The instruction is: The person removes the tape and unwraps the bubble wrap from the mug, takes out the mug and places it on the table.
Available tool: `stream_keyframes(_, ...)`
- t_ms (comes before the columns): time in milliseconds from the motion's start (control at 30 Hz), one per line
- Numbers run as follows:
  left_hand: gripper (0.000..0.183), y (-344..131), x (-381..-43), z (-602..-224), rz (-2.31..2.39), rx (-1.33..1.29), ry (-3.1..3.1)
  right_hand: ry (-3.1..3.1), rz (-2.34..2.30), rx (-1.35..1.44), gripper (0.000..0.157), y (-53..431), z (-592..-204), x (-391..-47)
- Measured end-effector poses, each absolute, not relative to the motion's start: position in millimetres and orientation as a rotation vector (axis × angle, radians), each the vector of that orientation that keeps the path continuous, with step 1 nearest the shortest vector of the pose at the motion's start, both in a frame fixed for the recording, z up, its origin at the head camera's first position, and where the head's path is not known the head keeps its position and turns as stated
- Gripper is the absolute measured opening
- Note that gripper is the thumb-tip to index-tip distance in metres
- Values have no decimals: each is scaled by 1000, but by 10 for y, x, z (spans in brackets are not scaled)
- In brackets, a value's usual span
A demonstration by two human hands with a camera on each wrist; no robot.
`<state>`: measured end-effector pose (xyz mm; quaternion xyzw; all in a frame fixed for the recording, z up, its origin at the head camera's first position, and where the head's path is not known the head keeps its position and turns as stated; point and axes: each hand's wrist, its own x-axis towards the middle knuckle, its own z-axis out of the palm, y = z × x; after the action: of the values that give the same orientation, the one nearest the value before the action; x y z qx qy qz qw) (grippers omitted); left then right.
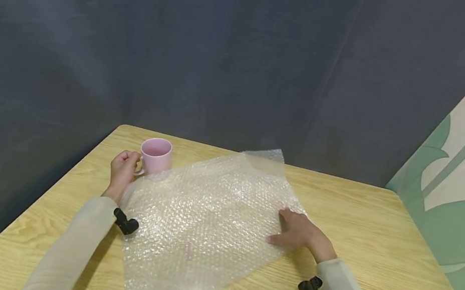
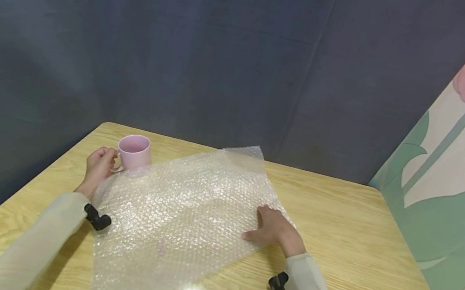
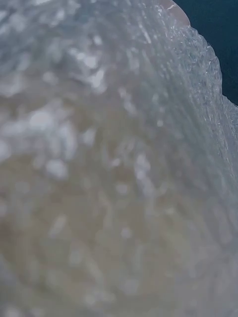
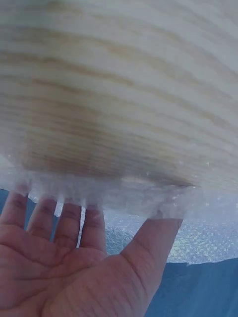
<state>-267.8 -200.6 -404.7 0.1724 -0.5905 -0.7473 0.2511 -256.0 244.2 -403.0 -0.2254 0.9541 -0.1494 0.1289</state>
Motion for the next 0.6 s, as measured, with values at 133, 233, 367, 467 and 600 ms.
stream_keyframes(133, 18, -2060, -2710, -4147, -2038, 504, -1588, 2756, -427, -652, 92, 2440, -4001, -2575)
stream_keyframes(233, 17, -2109, -2756, -4258, -1989, 532, -1625, 2755, -414, -660, 90, 2450, -3994, -2583)
stream_keyframes(367, 15, -2154, -2784, -4342, -1925, 525, -1674, 2750, -405, -660, 89, 2468, -3991, -2586)
stream_keyframes(467, 13, -2173, -2775, -4355, -1900, 510, -1684, 2746, -423, -668, 88, 2476, -3994, -2582)
stream_keyframes(600, 14, -2193, -2753, -4355, -1880, 528, -1674, 2745, -449, -686, 87, 2477, -4012, -2581)
